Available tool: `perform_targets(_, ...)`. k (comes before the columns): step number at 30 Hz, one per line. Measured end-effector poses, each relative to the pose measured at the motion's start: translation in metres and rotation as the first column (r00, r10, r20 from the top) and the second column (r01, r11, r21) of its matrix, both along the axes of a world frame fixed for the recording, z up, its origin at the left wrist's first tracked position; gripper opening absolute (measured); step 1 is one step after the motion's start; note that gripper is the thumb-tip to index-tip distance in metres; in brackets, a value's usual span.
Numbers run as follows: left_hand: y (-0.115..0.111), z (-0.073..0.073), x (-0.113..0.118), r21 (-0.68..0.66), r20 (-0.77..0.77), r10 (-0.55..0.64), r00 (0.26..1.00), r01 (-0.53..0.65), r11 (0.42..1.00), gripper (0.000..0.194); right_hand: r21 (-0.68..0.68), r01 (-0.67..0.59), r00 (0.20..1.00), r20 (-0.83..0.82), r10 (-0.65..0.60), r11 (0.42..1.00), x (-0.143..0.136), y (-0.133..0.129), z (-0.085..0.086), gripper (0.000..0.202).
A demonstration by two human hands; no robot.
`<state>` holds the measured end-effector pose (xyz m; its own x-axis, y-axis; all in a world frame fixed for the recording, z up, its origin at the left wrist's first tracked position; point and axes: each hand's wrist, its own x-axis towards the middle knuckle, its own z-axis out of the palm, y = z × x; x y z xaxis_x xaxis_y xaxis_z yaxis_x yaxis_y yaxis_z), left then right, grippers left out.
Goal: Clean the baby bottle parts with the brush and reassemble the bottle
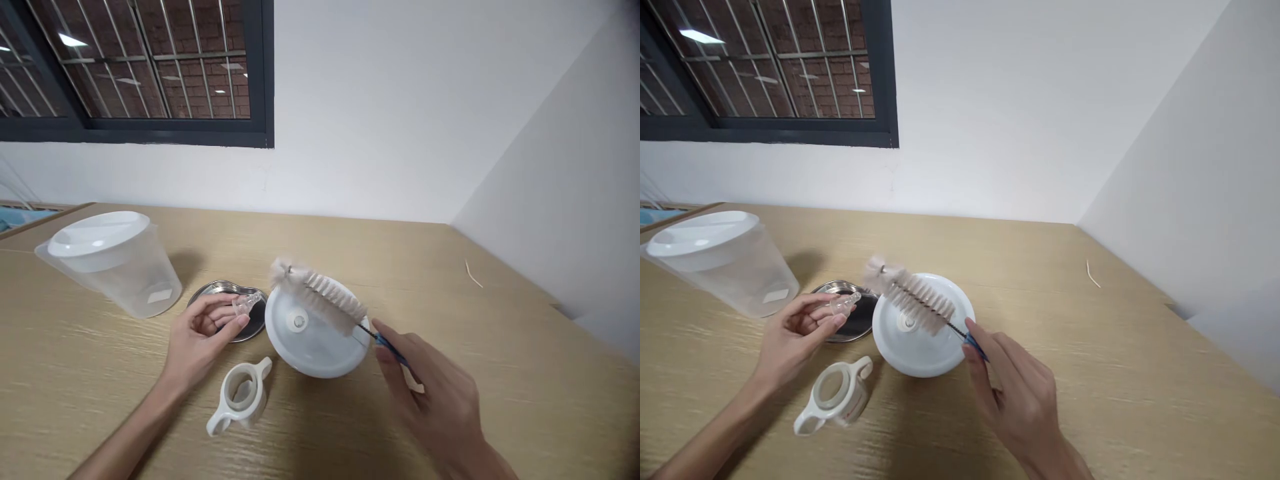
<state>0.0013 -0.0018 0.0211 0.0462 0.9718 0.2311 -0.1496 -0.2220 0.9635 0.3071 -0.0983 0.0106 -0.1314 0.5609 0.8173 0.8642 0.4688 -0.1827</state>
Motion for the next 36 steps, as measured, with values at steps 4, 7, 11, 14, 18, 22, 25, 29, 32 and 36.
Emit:
perform_targets(4, 0.000, 0.005, -0.001, -0.060, 0.006, -0.024, 1.000, 0.024, 0.998, 0.029, 0.037, -0.046, 0.994, 0.097, 0.042, 0.998, -0.004, 0.004, -0.004, 0.037)
perform_targets(7, 0.000, 0.008, -0.003, -0.112, 0.015, -0.047, 0.999, 0.048, 0.992, 0.031, 0.072, 0.058, 0.991, 0.112, -0.066, 0.996, 0.001, 0.008, -0.004, 0.035)
perform_targets(11, 0.001, 0.009, -0.005, -0.150, 0.010, -0.061, 0.998, 0.062, 0.987, 0.032, 0.063, 0.128, 0.991, 0.028, -0.130, 0.990, 0.006, 0.007, -0.001, 0.033)
perform_targets(14, 0.002, 0.008, -0.005, -0.172, -0.004, -0.070, 0.998, 0.068, 0.983, 0.034, 0.051, 0.077, 0.997, 0.022, -0.078, 0.996, 0.003, 0.005, -0.001, 0.038)
perform_targets(18, 0.000, 0.008, -0.004, -0.171, -0.015, -0.096, 0.995, 0.092, 0.981, 0.032, 0.051, 0.009, 0.995, 0.098, -0.014, 0.999, -0.003, 0.005, -0.003, 0.044)
perform_targets(22, -0.001, 0.007, -0.005, -0.141, -0.040, -0.134, 0.990, 0.127, 0.982, 0.029, 0.051, 0.045, 0.992, 0.119, -0.051, 0.998, 0.002, 0.006, -0.003, 0.038)
perform_targets(25, 0.000, 0.007, -0.006, -0.142, -0.042, -0.155, 0.987, 0.148, 0.979, 0.029, 0.030, 0.113, 0.989, 0.092, -0.115, 0.993, 0.007, 0.005, -0.002, 0.026)
perform_targets(29, 0.001, 0.006, -0.006, -0.145, -0.022, -0.147, 0.989, 0.142, 0.979, 0.032, -0.042, 0.186, 0.982, 0.042, -0.184, 0.982, 0.006, 0.003, 0.001, 0.015)
perform_targets(32, 0.002, 0.007, -0.005, -0.161, -0.020, -0.128, 0.992, 0.124, 0.979, 0.035, -0.103, 0.242, 0.970, 0.000, -0.243, 0.965, 0.004, 0.002, 0.005, 0.020)
perform_targets(36, 0.003, 0.007, -0.004, -0.182, -0.032, -0.084, 0.996, 0.077, 0.980, 0.038, -0.187, 0.243, 0.967, -0.033, -0.254, 0.952, 0.005, 0.002, 0.009, 0.024)
